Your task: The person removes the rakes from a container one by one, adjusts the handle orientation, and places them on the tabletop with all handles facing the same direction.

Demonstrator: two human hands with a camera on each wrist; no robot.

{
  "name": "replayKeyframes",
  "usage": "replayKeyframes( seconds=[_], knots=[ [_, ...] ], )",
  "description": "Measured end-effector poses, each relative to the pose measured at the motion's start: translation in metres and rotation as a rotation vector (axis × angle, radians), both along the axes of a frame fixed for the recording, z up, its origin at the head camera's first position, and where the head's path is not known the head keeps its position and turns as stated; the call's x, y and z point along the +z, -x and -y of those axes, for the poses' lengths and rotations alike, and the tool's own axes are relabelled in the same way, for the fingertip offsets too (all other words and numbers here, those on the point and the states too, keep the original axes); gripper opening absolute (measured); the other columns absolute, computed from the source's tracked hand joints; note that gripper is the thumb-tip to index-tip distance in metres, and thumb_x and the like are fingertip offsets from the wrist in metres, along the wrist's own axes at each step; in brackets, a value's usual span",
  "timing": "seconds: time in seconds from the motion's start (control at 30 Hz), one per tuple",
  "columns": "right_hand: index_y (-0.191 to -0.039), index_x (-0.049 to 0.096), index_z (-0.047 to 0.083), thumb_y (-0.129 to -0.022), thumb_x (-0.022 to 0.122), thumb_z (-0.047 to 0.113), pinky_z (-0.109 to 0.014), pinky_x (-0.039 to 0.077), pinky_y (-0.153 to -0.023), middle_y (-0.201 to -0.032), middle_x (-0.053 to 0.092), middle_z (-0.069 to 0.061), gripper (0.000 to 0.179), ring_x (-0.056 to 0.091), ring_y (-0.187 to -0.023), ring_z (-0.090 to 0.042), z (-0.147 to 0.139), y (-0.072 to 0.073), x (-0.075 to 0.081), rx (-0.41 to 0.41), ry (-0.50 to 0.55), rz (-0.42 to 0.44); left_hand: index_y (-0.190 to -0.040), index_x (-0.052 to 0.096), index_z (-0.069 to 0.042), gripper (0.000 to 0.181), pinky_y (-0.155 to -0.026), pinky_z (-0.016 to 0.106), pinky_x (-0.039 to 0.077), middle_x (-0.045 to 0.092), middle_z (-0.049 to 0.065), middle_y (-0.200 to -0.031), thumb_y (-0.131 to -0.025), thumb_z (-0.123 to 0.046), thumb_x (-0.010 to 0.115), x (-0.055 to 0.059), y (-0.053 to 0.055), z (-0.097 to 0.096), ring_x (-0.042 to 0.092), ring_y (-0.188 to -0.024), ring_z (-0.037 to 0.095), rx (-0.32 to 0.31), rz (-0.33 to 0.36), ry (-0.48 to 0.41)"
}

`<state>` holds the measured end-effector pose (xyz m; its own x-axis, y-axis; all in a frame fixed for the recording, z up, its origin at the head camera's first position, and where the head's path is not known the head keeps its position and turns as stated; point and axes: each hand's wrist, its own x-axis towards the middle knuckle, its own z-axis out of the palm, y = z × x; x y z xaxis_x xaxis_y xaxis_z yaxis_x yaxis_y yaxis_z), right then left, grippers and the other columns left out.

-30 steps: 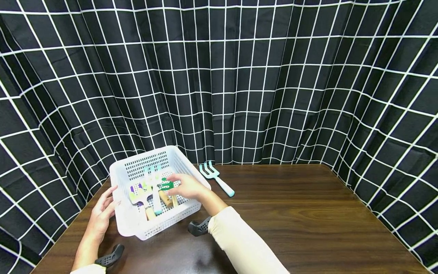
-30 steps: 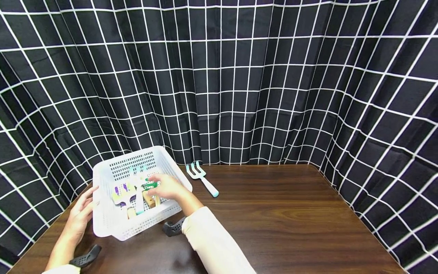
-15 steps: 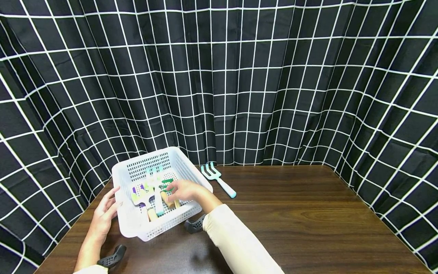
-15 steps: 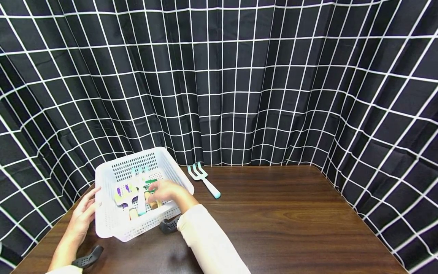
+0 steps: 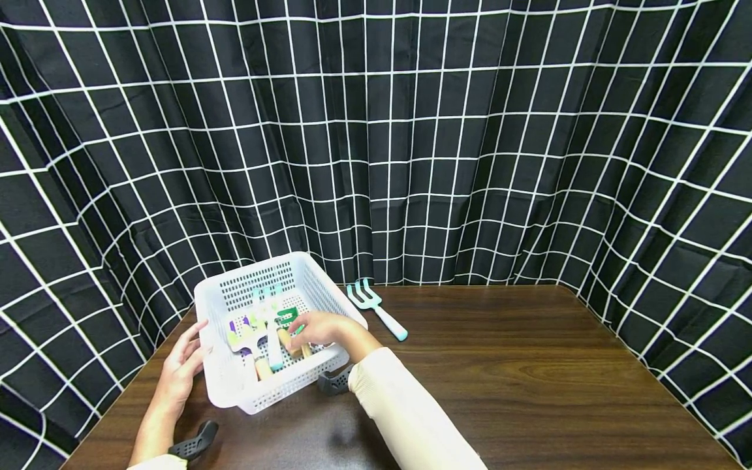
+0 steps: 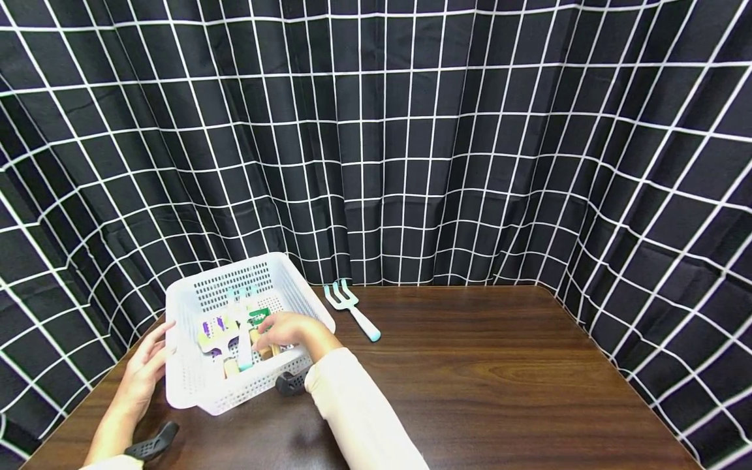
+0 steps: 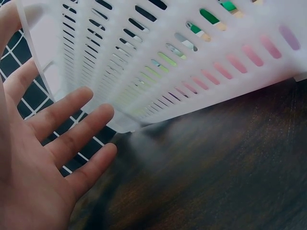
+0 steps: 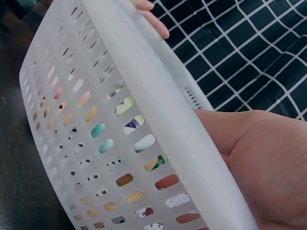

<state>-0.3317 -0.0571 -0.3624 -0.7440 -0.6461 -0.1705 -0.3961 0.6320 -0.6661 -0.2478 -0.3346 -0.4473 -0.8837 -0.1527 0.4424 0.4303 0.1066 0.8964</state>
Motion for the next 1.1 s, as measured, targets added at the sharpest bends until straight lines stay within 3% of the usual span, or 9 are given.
replayKeyframes(
  seconds=[0.17, 0.43, 0.67, 0.8, 0.93, 1.1],
  knots=[
    [-0.126, 0.063, 0.01, -0.087, 0.071, 0.027, -0.03, 0.044, -0.076, -0.11, 0.061, -0.001, 0.043, 0.054, -0.089, -0.013, 0.001, 0.002, -0.001, 0.0, -0.026, 0.013, -0.144, 0.039, -0.005, 0.046, -0.075, 0.016, 0.046, 0.063, -0.012, -0.105, -0.099, -0.004, 0.051, 0.0, -0.001, 0.001, 0.06, -0.091, 0.001, 0.008, 0.019, 0.022],
    [-0.128, 0.062, 0.013, -0.087, 0.071, 0.029, -0.024, 0.041, -0.086, -0.12, 0.06, 0.001, 0.045, 0.054, -0.098, -0.01, 0.003, 0.006, -0.005, 0.071, -0.072, 0.038, -0.144, 0.038, -0.004, 0.047, -0.076, 0.017, 0.047, 0.063, -0.011, -0.105, -0.099, -0.004, 0.051, 0.0, 0.0, 0.002, 0.06, -0.091, 0.001, 0.012, 0.024, 0.016],
    [-0.131, 0.059, 0.007, -0.088, 0.07, 0.022, -0.029, 0.046, -0.08, -0.112, 0.059, -0.002, 0.047, 0.06, -0.091, -0.02, 0.002, 0.008, -0.006, 0.104, -0.022, 0.083, -0.144, 0.037, -0.001, 0.047, -0.075, 0.017, 0.048, 0.063, -0.009, -0.105, -0.099, -0.004, 0.051, -0.001, 0.001, 0.001, 0.061, -0.09, 0.002, 0.003, 0.022, 0.01],
    [-0.127, 0.06, 0.003, -0.088, 0.07, 0.018, -0.037, 0.048, -0.082, -0.103, 0.06, -0.002, 0.043, 0.063, -0.089, -0.028, 0.001, 0.009, -0.007, 0.069, 0.052, 0.103, -0.144, 0.036, 0.0, 0.048, -0.075, 0.017, 0.048, 0.063, -0.009, -0.106, -0.099, -0.005, 0.052, 0.0, 0.002, 0.001, 0.06, -0.091, 0.002, 0.003, 0.028, 0.016],
    [-0.119, 0.065, 0.003, -0.089, 0.069, 0.018, -0.033, 0.047, -0.076, -0.091, 0.064, -0.001, 0.033, 0.063, -0.084, -0.025, -0.001, 0.009, -0.007, -0.014, 0.134, 0.018, -0.145, 0.036, -0.001, 0.048, -0.076, 0.017, 0.047, 0.062, -0.01, -0.107, -0.099, -0.005, 0.052, 0.0, 0.002, 0.001, 0.06, -0.092, 0.002, 0.005, 0.032, 0.021],
    [-0.108, 0.069, 0.005, -0.087, 0.071, 0.018, -0.026, 0.044, -0.08, -0.093, 0.068, 0.001, 0.025, 0.059, -0.087, -0.013, -0.001, 0.011, -0.008, -0.098, 0.217, -0.114, -0.144, 0.036, 0.0, 0.047, -0.076, 0.017, 0.047, 0.063, -0.008, -0.107, -0.099, -0.003, 0.051, -0.001, 0.001, 0.002, 0.06, -0.092, 0.002, 0.0, 0.018, 0.012]
  ],
)
